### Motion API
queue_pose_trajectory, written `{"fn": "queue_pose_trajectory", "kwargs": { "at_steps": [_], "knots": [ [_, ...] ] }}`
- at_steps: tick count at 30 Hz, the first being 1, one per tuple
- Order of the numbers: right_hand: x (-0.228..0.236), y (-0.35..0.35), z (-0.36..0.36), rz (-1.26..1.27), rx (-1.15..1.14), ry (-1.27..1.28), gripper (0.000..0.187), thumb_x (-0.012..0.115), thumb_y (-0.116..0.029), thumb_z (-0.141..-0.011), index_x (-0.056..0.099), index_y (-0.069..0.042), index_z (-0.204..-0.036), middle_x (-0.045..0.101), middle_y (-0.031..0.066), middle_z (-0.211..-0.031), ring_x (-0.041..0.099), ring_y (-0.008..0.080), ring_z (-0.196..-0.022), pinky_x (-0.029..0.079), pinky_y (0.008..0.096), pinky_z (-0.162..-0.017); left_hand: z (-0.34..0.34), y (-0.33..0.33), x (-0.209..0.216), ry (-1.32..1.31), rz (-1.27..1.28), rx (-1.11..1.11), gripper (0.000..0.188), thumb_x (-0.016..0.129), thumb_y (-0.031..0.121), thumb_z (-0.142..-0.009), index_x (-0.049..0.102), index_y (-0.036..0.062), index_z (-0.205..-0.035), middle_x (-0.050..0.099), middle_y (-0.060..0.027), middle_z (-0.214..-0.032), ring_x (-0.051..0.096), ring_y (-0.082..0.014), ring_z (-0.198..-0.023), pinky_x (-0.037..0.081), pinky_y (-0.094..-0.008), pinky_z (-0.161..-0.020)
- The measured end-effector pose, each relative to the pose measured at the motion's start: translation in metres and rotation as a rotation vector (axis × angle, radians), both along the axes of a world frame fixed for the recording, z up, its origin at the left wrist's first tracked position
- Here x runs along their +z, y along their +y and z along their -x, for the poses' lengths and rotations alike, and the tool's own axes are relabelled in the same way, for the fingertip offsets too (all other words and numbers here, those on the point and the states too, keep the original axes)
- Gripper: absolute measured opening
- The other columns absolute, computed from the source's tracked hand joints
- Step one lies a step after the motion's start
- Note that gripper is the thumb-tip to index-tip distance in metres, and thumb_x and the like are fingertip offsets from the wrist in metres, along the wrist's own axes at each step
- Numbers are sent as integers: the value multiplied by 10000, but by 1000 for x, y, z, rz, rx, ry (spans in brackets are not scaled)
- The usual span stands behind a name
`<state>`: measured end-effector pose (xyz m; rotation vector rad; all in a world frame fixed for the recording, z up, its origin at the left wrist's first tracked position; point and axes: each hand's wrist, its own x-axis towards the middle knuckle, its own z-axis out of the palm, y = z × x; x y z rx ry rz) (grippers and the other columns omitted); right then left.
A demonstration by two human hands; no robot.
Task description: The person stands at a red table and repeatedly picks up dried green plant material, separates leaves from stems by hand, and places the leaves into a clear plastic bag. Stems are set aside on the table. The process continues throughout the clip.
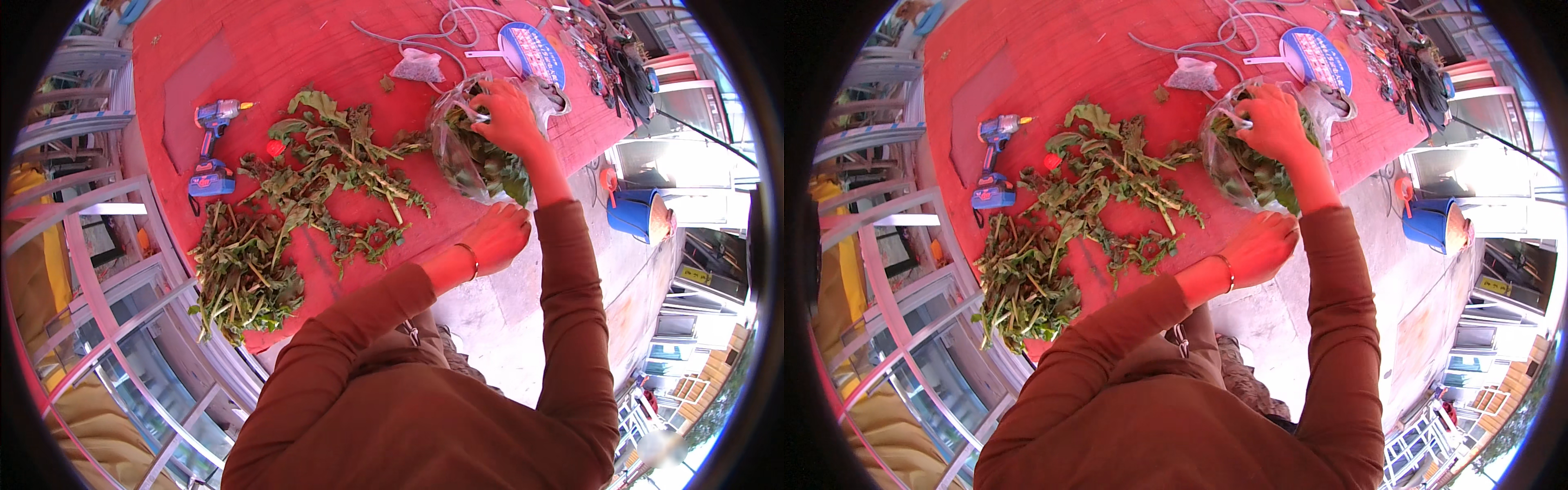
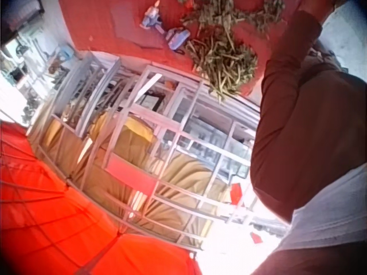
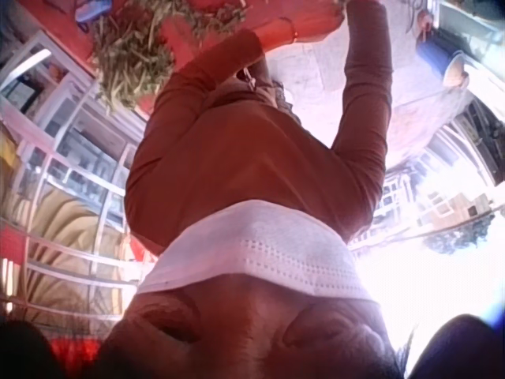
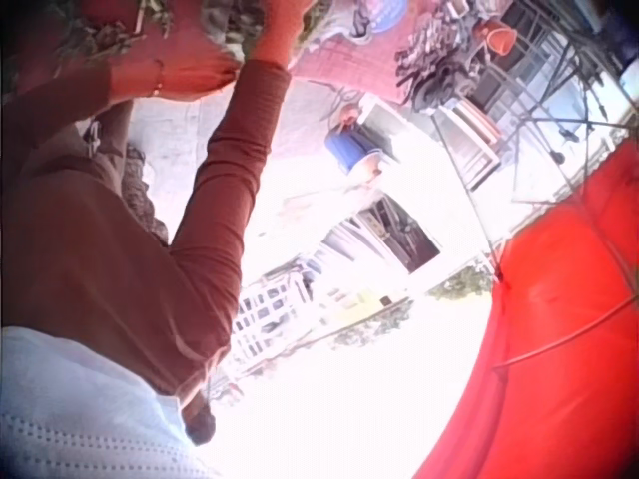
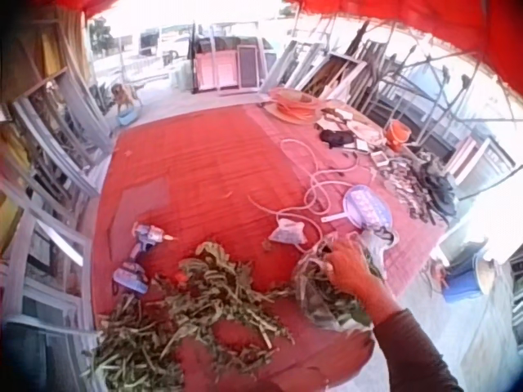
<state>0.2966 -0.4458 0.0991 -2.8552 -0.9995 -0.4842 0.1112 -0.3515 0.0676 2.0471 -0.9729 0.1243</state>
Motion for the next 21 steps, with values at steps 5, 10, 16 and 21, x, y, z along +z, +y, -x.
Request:
{"fn": "queue_pose_trajectory", "kwargs": {
  "at_steps": [5,10,16,21],
  "knots": [
    [23,35,-24,-40,-106,-218,159,676,-100,-838,733,-110,-986,706,87,-1089,662,327,-1007,530,447,-843,7,-3,-6,-71,-32,82,176,576,94,-808,679,0,-917,609,-136,-1032,565,-316,-1036,428,-447,-892],
    [23,52,-25,-120,-14,-178,205,610,-70,-892,710,-134,-1059,686,33,-1100,688,295,-892,563,409,-723,22,-14,-9,-100,-79,56,293,641,144,-760,683,-18,-1000,605,-128,-1126,553,-309,-1097,421,-468,-920],
    [22,47,44,-194,-68,-191,270,639,-14,-873,681,-66,-1135,610,126,-1336,573,374,-1201,464,452,-1009,23,76,-56,90,486,327,213,601,68,-835,645,-20,-1024,629,-209,-1165,597,-386,-1063,476,-494,-940],
    [14,75,134,-408,-109,-14,186,665,14,-879,692,-31,-1058,660,120,-1286,613,311,-1177,493,419,-991,32,251,-138,218,-65,1024,293,654,19,-829,603,53,-1116,575,-172,-1234,534,-381,-1160,484,-464,-954]
  ]
}}
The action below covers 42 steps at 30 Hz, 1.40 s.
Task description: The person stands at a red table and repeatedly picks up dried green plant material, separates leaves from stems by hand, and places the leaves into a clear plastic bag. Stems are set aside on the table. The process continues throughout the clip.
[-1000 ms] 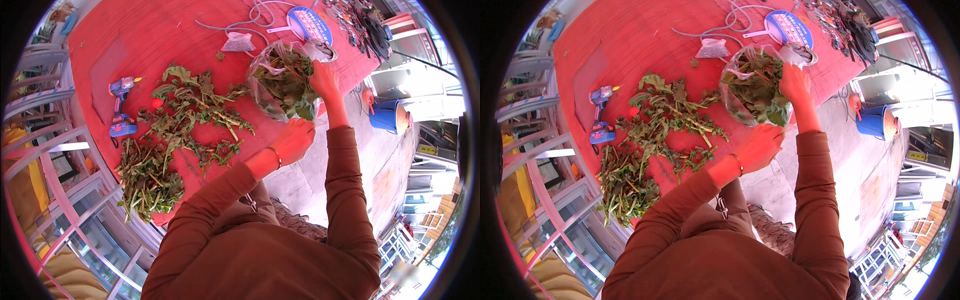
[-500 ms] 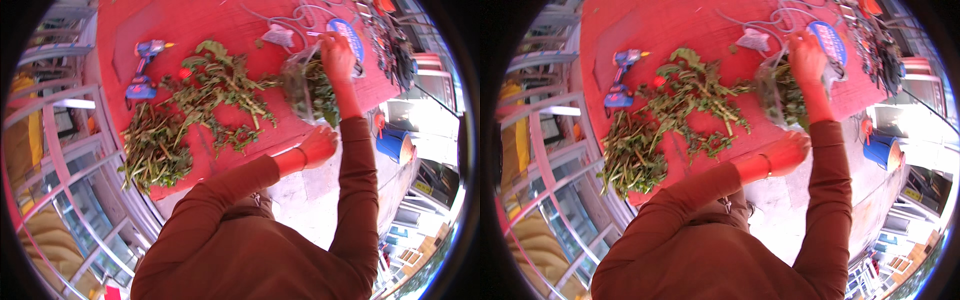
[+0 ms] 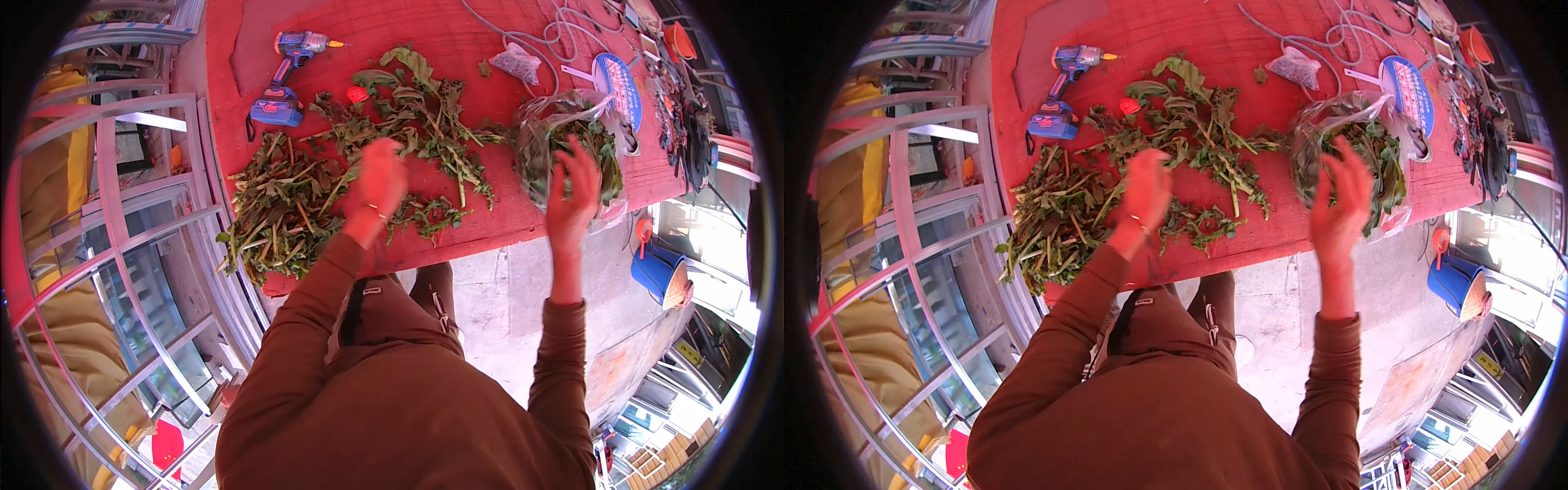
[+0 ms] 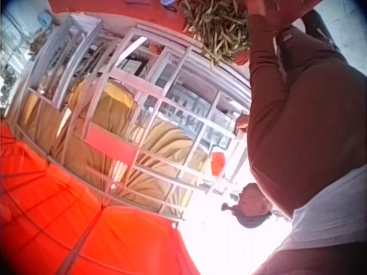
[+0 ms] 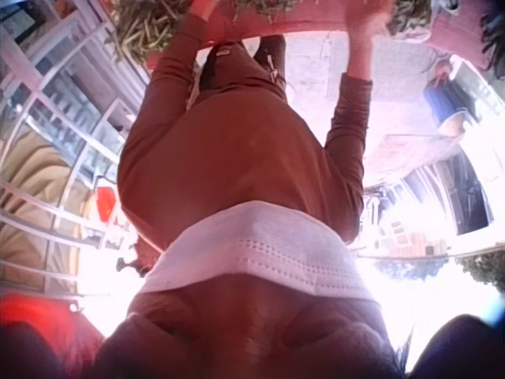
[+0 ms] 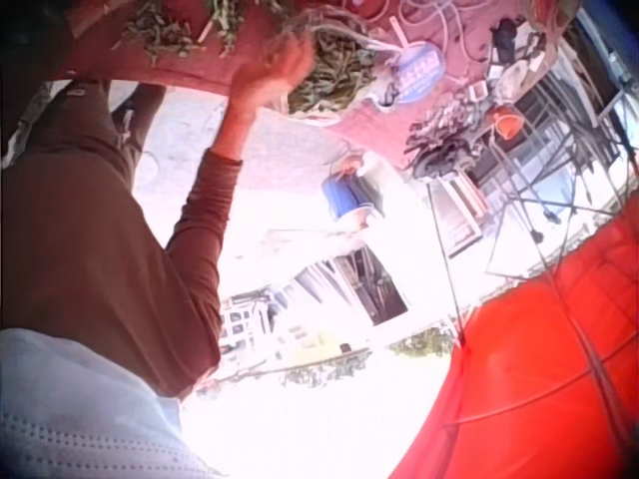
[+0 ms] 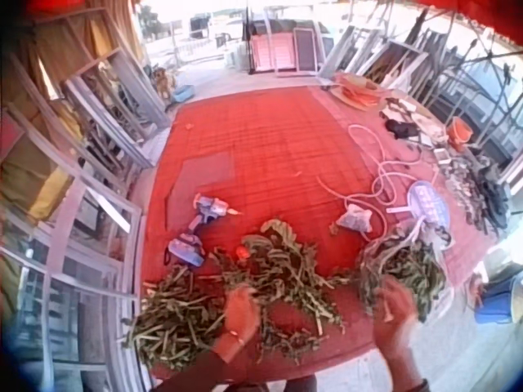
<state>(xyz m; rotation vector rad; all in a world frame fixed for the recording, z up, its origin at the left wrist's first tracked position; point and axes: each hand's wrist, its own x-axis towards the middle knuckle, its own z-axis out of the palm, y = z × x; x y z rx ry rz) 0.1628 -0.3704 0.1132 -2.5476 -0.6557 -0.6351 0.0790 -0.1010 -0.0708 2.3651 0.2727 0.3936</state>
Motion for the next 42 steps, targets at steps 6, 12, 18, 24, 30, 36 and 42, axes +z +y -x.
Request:
{"fn": "queue_pose_trajectory", "kwargs": {
  "at_steps": [6,12,18,24,30,36,42],
  "knots": [
    [-145,35,22,-140,42,533,221,691,-103,-877,704,-36,-1087,616,189,-1330,587,368,-1217,478,446,-1016,45,54,-27,303,-100,-2,318,676,94,-876,593,38,-1178,482,-173,-1351,526,-385,-1177,488,-469,-966],
    [-164,65,52,89,-54,685,324,721,-166,-858,697,-35,-1153,616,193,-1306,566,399,-1189,459,478,-1003,59,38,-4,240,-147,-37,234,666,133,-912,636,37,-1124,551,-148,-1242,614,-352,-1024,548,-449,-822],
    [-112,98,127,-162,186,565,355,715,-63,-837,683,-22,-1188,624,186,-1282,565,390,-1179,464,470,-989,-7,21,0,357,1105,143,205,626,205,-994,654,5,-1021,707,-70,-954,680,-195,-767,534,-318,-736],
    [-109,109,164,-277,256,728,322,689,-39,-837,689,-30,-1158,609,191,-1305,564,397,-1182,487,467,-970,-23,18,36,32,1092,-108,263,579,232,-1036,625,-7,-937,668,-42,-803,624,-111,-718,491,-285,-668],
    [-95,100,159,-397,166,751,251,681,-44,-859,696,-20,-1108,650,198,-1257,611,392,-1160,499,453,-974,-1,65,73,351,943,-297,257,510,197,-1067,540,37,-868,546,17,-713,427,-38,-575,337,-229,-527],
    [-31,97,119,-567,52,539,211,656,-6,-860,704,-26,-1064,672,174,-1216,636,387,-1103,509,459,-954,11,83,115,448,754,-547,249,514,186,-1058,514,39,-857,529,29,-703,423,-36,-588,345,-223,-544],
    [20,120,78,-89,428,168,306,681,-107,-869,663,-16,-1161,658,126,-1257,580,333,-1215,441,430,-1045,28,70,152,425,565,-756,190,548,153,-1014,562,-1,-904,578,-31,-713,531,-137,-604,429,-317,-572]
  ]
}}
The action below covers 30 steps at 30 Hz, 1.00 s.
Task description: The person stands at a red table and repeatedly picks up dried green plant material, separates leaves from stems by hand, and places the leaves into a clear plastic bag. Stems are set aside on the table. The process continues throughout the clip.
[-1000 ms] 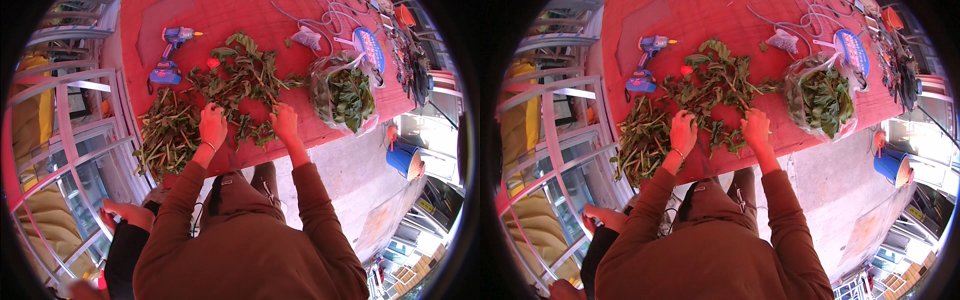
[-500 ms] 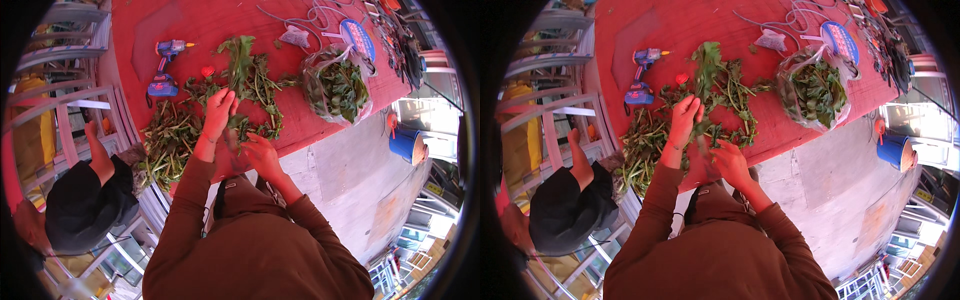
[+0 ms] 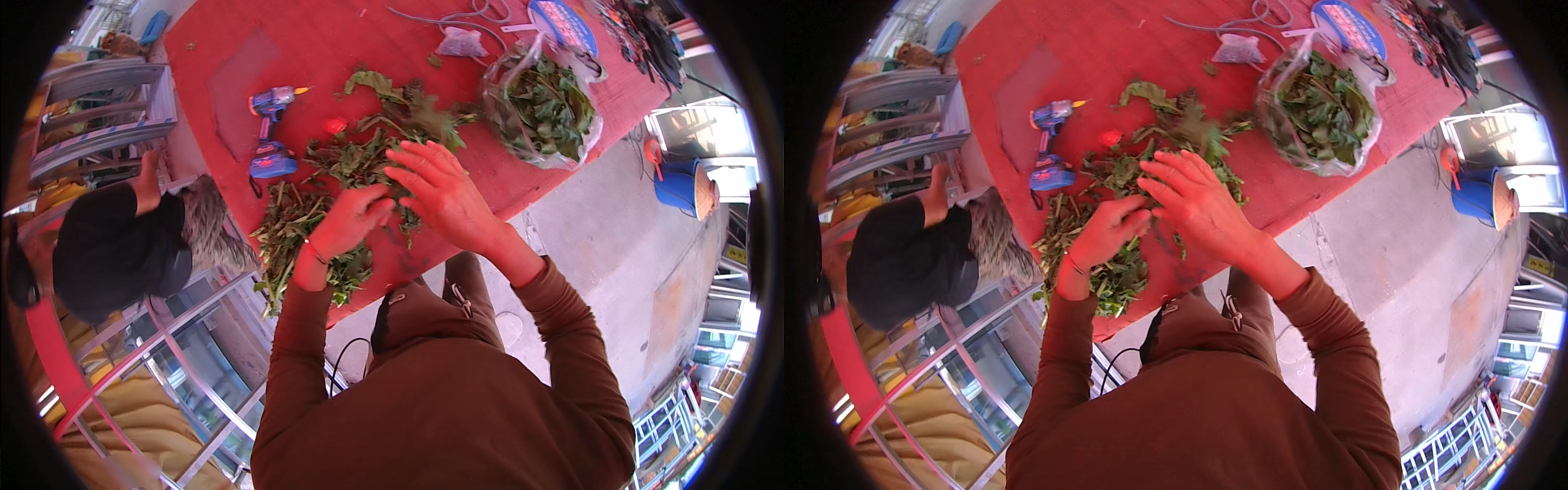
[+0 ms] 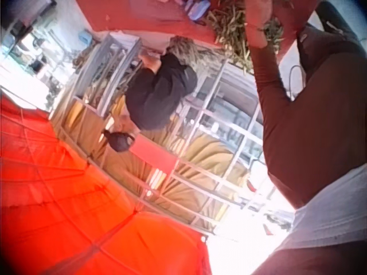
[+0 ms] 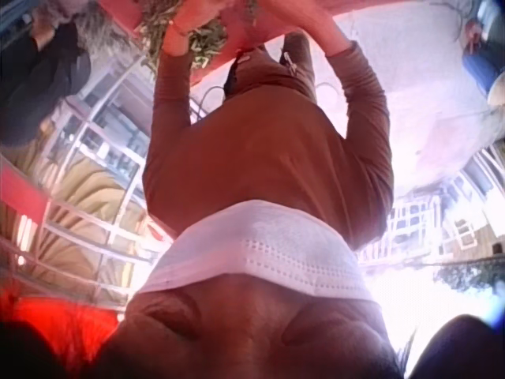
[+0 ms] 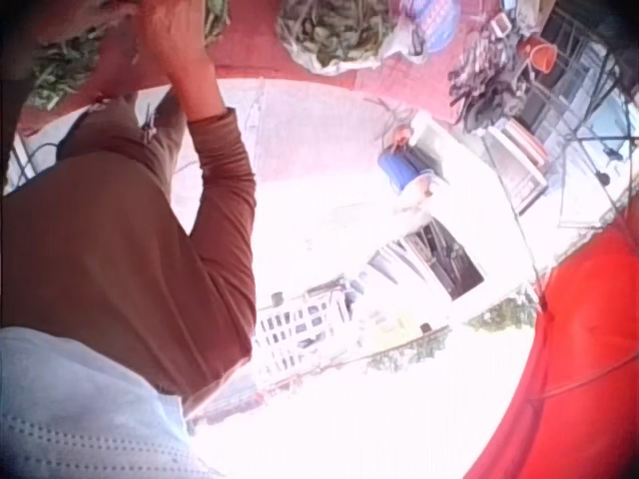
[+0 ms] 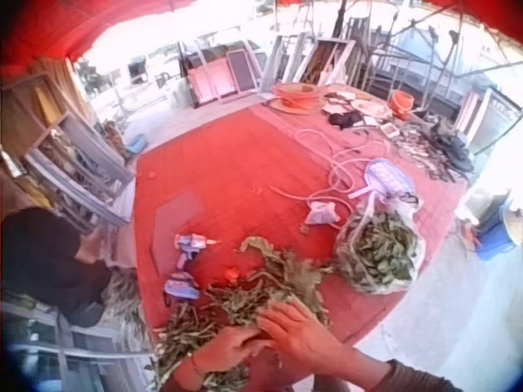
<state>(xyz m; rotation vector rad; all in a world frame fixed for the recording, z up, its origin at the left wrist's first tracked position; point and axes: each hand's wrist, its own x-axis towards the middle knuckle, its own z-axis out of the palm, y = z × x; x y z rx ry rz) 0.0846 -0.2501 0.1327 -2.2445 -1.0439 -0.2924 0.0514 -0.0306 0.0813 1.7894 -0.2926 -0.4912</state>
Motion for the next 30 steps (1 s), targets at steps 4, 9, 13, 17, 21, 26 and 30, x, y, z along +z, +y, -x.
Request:
{"fn": "queue_pose_trajectory", "kwargs": {
  "at_steps": [4,9,13,17,21,26,30],
  "knots": [
    [-24,-5,6,335,194,224,193,603,-209,-938,597,-23,-988,638,129,-1018,590,350,-1026,466,466,-872,11,-3,17,-131,-273,-86,149,595,132,-969,615,-8,-1018,642,-138,-804,632,-270,-737,497,-378,-688],
    [-27,-3,26,128,132,647,192,556,-150,-989,549,-16,-852,602,167,-854,583,378,-844,459,436,-725,30,-13,5,-346,-408,-71,221,618,208,-960,563,6,-891,602,-208,-794,611,-430,-805,481,-494,-695],
    [-23,-10,25,-163,218,1189,233,519,-165,-1039,570,-6,-877,596,40,-784,588,202,-755,437,355,-676,36,-10,10,-387,-50,-19,239,644,190,-966,528,-4,-887,555,-173,-773,560,-379,-699,456,-421,-641],
    [-35,-14,33,-714,154,1592,285,521,-253,-1062,603,-35,-900,565,-45,-793,532,58,-736,430,262,-635,35,-13,15,-170,212,33,225,603,202,-1005,552,3,-914,542,-157,-761,550,-337,-671,445,-372,-626],
    [-32,2,22,-876,99,1681,310,495,-310,-1075,608,-64,-925,597,-42,-799,531,56,-688,447,260,-614,26,-14,21,-4,268,230,260,571,240,-1024,559,1,-923,539,-168,-739,556,-335,-664,447,-378,-619],
    [-73,-27,7,-505,-147,1319,343,511,-329,-1070,613,-79,-859,580,-58,-733,515,40,-633,413,235,-561,25,47,13,-415,-586,162,278,536,283,-991,590,23,-912,579,-214,-789,603,-442,-787,468,-490,-688],
    [-122,-66,-17,-214,-374,1001,326,613,-292,-1003,619,-17,-828,611,11,-738,575,91,-695,443,300,-595,57,91,-8,-311,-848,354,186,644,219,-937,622,52,-1018,641,-196,-925,618,-405,-927,491,-495,-766]
  ]
}}
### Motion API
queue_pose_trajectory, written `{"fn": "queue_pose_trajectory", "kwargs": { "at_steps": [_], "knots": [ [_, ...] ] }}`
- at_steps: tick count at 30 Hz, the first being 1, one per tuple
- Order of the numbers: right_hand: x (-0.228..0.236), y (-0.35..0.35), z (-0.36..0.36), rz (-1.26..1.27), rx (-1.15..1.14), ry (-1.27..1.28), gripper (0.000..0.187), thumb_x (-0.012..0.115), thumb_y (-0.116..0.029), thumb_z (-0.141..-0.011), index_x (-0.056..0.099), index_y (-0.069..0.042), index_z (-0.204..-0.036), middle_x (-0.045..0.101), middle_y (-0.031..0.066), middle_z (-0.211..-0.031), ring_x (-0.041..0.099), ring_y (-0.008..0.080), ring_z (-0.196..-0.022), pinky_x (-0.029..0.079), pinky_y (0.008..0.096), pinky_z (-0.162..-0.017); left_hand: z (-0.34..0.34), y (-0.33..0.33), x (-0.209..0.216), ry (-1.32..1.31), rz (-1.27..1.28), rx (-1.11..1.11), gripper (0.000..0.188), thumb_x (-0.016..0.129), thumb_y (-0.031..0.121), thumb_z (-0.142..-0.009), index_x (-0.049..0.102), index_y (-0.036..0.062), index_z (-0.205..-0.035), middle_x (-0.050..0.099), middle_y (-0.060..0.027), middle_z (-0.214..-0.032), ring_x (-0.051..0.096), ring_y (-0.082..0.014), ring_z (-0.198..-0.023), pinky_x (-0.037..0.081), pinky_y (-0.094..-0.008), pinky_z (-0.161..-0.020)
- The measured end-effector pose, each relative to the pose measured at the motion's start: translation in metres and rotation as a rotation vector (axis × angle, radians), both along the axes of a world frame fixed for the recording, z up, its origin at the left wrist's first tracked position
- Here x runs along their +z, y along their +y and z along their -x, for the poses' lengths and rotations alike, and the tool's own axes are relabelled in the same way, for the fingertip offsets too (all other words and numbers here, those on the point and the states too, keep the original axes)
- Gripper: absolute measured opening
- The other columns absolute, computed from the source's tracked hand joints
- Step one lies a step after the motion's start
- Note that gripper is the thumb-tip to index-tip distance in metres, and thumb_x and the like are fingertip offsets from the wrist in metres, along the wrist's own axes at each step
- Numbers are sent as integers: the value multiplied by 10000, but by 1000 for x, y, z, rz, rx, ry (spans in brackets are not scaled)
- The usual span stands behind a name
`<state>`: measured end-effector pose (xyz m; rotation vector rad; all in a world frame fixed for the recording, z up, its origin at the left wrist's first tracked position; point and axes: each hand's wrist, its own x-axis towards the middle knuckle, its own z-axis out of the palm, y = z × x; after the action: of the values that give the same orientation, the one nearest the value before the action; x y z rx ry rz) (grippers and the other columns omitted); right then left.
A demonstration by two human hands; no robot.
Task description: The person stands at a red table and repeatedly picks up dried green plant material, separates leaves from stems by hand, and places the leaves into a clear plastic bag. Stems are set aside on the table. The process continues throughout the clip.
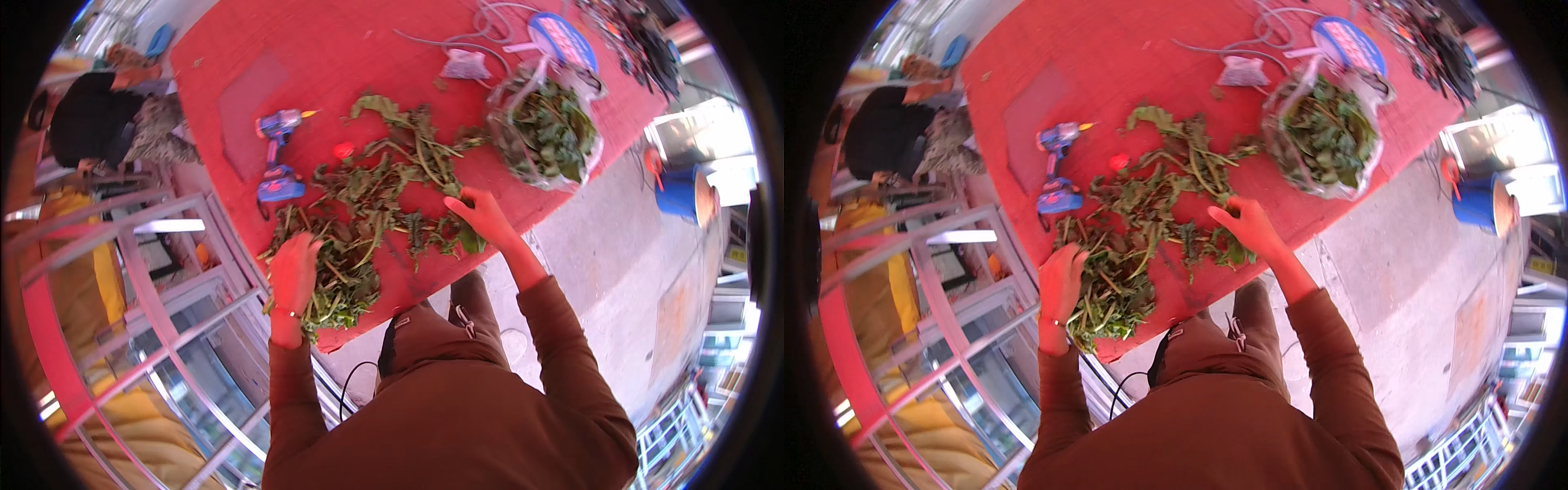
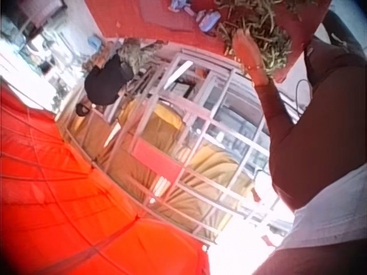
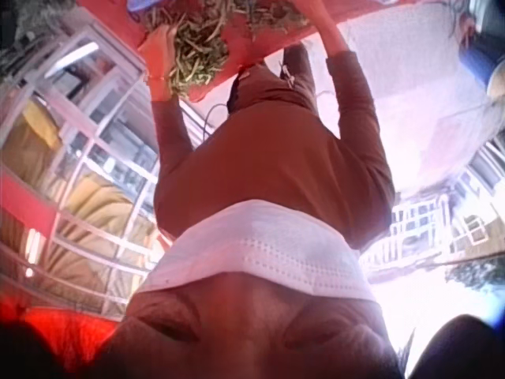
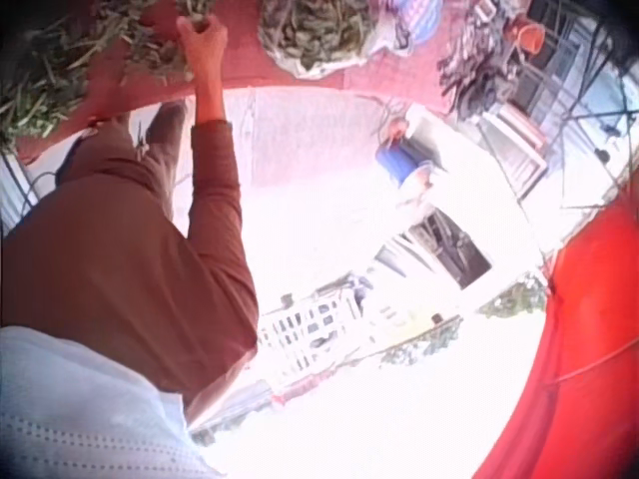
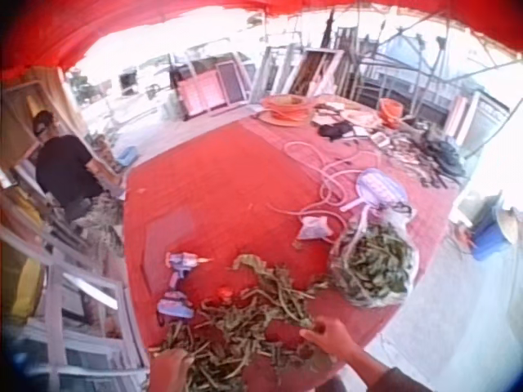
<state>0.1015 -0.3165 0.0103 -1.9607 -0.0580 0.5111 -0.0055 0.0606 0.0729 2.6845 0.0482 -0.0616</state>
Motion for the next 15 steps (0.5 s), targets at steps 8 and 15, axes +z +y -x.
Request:
{"fn": "queue_pose_trajectory", "kwargs": {
  "at_steps": [8,15],
  "knots": [
    [-87,-3,-75,417,-130,-592,136,659,-152,-890,691,-49,-973,701,190,-1049,649,424,-976,527,503,-801,58,15,-94,105,-48,-29,480,736,230,-879,565,-2,-1264,603,-208,-1260,563,-413,-1155,453,-467,-986],
    [-100,9,-98,423,-124,-507,204,645,-171,-924,688,-40,-1075,701,178,-1048,670,403,-905,532,471,-798,4,-22,-55,-95,226,-50,293,659,177,-950,622,10,-1188,654,-182,-1197,617,-369,-1110,482,-430,-955]
  ]
}}
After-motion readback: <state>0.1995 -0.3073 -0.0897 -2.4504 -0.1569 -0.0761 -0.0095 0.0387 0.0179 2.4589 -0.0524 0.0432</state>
